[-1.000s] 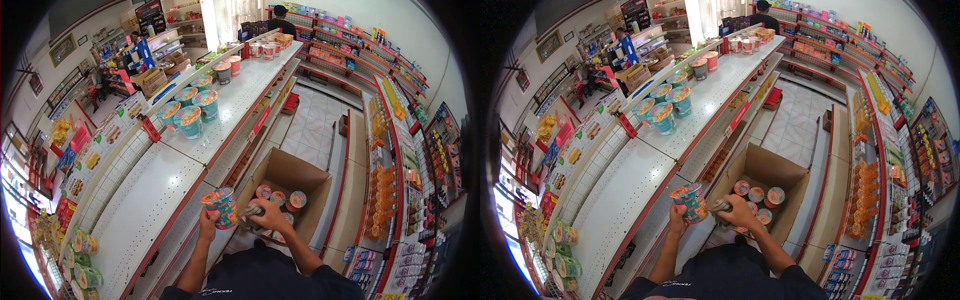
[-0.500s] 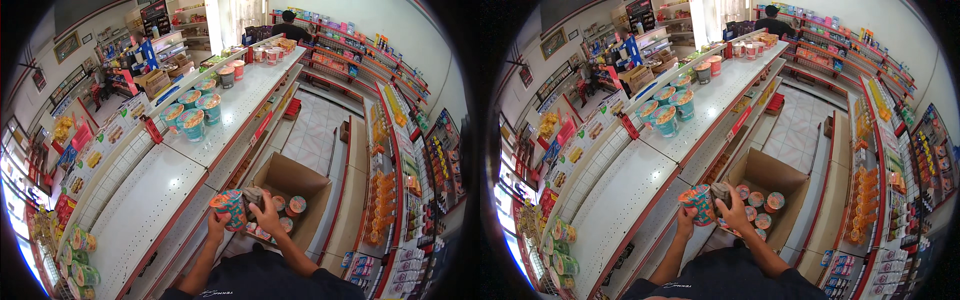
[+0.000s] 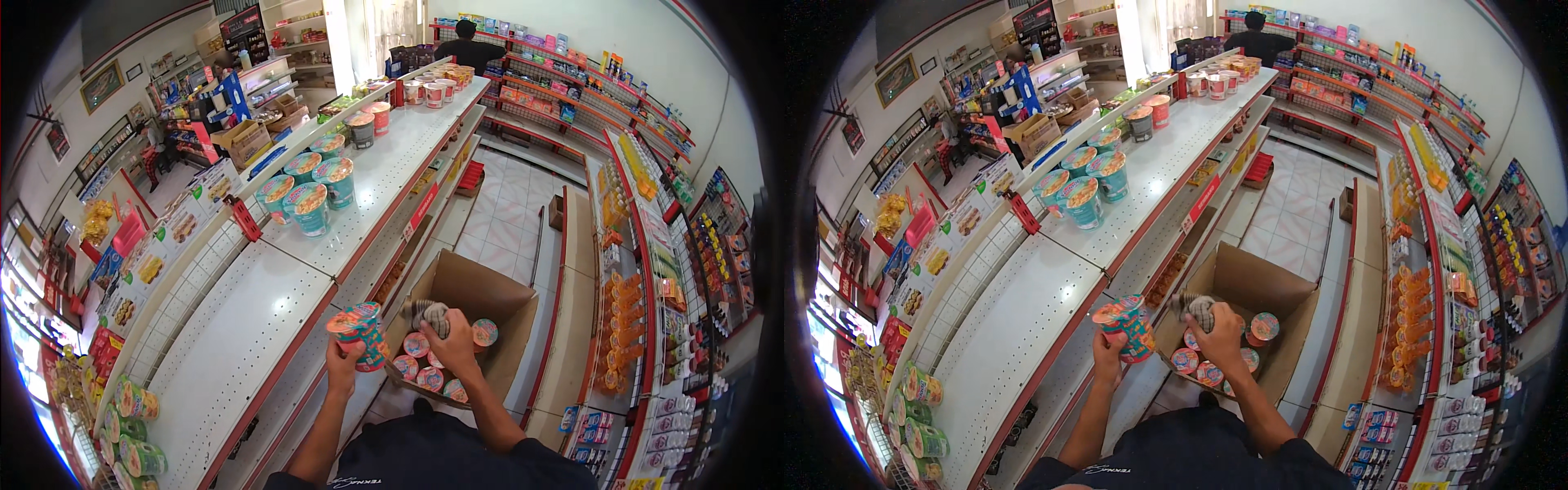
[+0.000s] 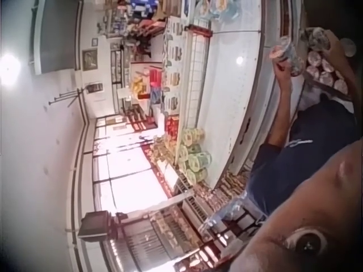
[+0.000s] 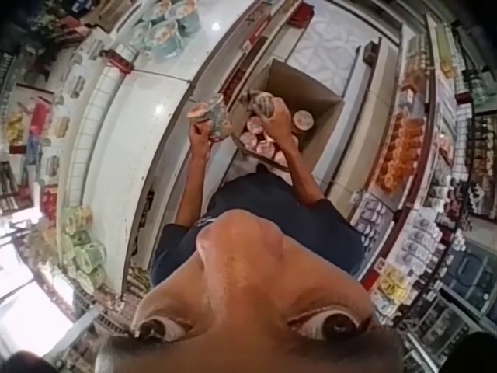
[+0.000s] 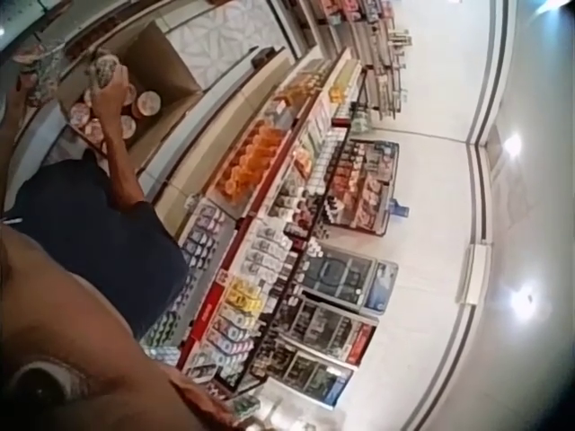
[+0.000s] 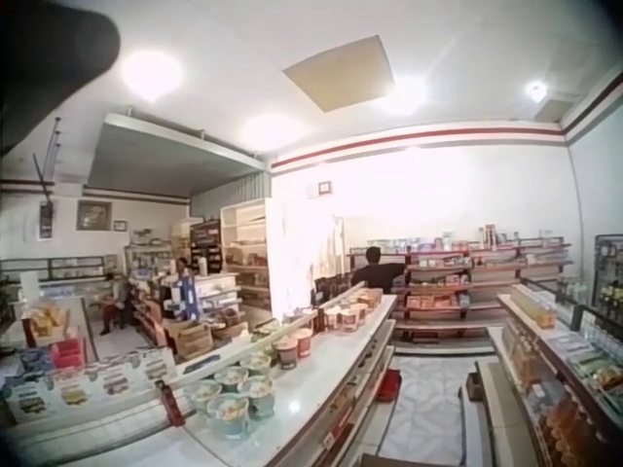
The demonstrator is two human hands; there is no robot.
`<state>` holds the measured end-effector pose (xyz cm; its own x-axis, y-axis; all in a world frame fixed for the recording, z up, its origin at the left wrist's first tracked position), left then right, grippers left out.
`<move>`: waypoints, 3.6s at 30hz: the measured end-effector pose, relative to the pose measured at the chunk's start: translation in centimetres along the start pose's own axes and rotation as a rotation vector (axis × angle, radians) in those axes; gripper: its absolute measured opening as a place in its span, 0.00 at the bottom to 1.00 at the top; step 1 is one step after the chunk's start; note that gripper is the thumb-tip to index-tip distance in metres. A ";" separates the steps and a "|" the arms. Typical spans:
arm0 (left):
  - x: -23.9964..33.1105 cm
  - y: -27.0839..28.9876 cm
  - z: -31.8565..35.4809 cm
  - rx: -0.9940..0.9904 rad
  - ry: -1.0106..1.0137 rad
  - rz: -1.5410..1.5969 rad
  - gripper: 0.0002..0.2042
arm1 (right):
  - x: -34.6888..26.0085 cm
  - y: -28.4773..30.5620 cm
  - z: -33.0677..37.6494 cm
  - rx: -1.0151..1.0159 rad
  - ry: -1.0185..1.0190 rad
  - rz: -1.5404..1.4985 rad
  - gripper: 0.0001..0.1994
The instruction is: Removing cup noodles from a cardboard box and placing them onto a grocery store shelf.
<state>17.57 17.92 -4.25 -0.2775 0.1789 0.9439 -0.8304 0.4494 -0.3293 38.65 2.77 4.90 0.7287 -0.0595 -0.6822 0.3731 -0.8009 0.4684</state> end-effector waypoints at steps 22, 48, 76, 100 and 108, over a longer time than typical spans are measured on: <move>-0.7 -3.8 2.0 -0.107 -0.008 -0.003 0.28 | -1.2 -4.4 1.8 0.018 -0.279 -0.652 0.16; -2.4 -3.7 0.9 -0.178 0.147 0.030 0.32 | -5.9 -4.3 5.1 -0.278 0.122 -0.385 0.34; -6.7 -7.7 1.2 -0.289 0.193 0.218 0.37 | 1.3 -0.4 3.5 -0.384 0.020 -0.673 0.31; -5.8 -7.0 3.8 -0.189 0.164 0.138 0.40 | 2.7 -3.2 4.8 -0.375 -0.152 -0.798 0.30; -7.4 -4.1 3.3 0.047 0.192 0.106 0.26 | -2.1 -3.7 6.2 -0.466 0.203 -0.511 0.28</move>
<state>21.46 11.89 -9.85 -0.2716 0.3882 0.8806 -0.8241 0.3787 -0.4212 32.17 2.15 1.18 0.4731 0.4024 -0.7837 0.8692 -0.3586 0.3405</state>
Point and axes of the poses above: each hand's wrist, its own z-axis away from the middle knuckle, its own y-axis out of the back of the hand, x = y × z, the point moved 9 cm from there along -z, towards the middle knuckle, and after that the axes turned 7 degrees about -z, right-handed, at the moved point
